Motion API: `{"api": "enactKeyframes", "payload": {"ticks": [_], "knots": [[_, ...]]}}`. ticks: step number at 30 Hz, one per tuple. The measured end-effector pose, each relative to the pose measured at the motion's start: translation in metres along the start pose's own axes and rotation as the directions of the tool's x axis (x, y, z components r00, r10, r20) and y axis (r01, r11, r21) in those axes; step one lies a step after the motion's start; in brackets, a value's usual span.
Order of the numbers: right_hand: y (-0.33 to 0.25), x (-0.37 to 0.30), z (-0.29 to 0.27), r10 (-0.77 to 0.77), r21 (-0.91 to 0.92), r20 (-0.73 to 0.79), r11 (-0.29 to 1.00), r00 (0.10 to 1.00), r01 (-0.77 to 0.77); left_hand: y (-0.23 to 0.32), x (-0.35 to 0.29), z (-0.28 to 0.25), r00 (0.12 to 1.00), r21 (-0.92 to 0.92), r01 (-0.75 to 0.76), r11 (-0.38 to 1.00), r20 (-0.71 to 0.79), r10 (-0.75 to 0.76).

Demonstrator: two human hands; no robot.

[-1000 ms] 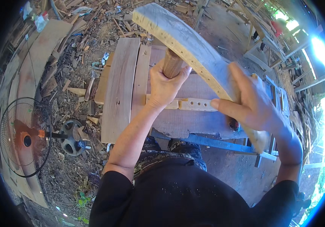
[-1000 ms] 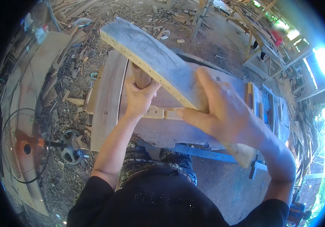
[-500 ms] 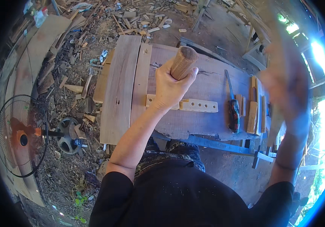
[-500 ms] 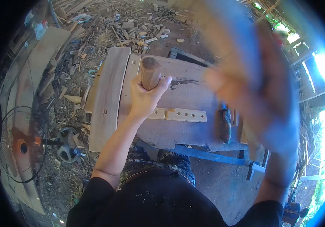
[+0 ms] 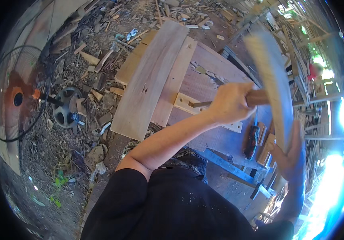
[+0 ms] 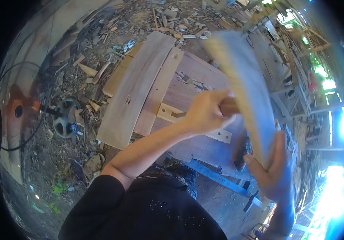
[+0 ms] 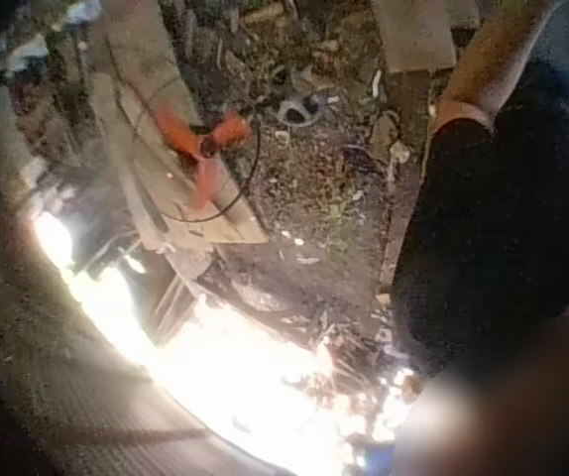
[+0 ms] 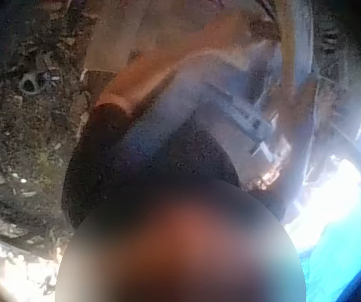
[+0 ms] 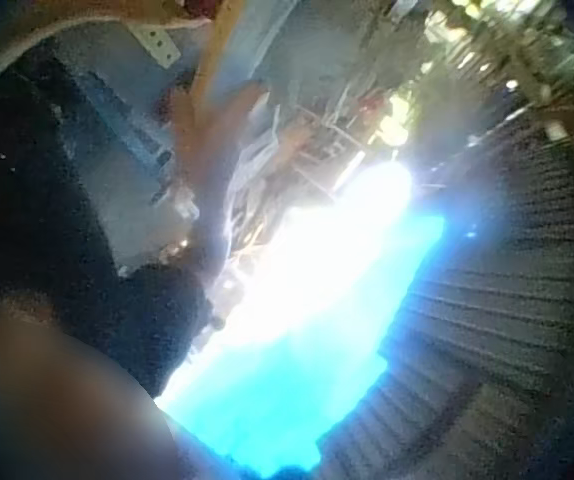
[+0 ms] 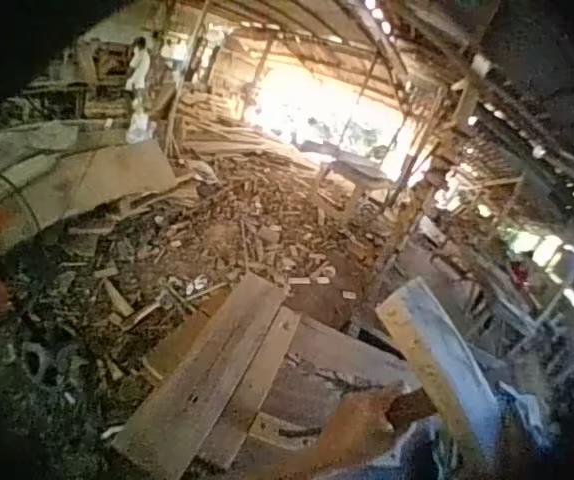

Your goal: Cutting and chiseling a mortise in a piece of wood using a hand saw and chisel.

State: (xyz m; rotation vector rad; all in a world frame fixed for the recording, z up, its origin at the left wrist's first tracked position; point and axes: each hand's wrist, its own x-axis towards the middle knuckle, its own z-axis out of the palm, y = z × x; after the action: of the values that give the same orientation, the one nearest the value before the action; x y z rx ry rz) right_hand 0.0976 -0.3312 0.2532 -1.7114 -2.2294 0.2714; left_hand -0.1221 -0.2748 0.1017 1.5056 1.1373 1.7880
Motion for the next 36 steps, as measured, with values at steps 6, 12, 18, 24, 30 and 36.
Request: {"api": "enactKeyframes", "payload": {"ticks": [6,12,18,24,30,36], "knots": [[0.038,-0.009,-0.043,0.253,0.21,0.08,0.941,0.964,-0.264,-0.009,-0.005,0.017,0.996,0.123,-0.086,0.989,0.048,0.081],[0.097,-0.019,0.027,-0.53,-0.701,-0.003,0.606,0.848,0.376,-0.021,-0.006,0.042,0.975,0.219,-0.054,0.974,0.223,0.004],[0.079,-0.062,0.048,0.332,0.505,-0.204,0.842,0.921,-0.192,-0.019,-0.005,0.059,0.952,0.201,-0.062,0.978,0.306,-0.003],[0.07,-0.043,0.045,0.376,0.471,0.073,0.803,0.924,-0.365,-0.046,-0.029,0.077,0.89,0.364,-0.103,0.926,0.449,-0.078],[0.076,-0.059,0.059,0.26,0.596,-0.158,0.794,0.953,-0.118,-0.083,-0.066,0.095,0.795,0.42,-0.272,0.866,0.605,-0.044],[0.1,-0.077,0.081,0.47,0.744,-0.154,0.634,0.869,-0.211,-0.027,-0.036,0.073,0.817,0.359,-0.195,0.913,0.574,-0.05]]}}
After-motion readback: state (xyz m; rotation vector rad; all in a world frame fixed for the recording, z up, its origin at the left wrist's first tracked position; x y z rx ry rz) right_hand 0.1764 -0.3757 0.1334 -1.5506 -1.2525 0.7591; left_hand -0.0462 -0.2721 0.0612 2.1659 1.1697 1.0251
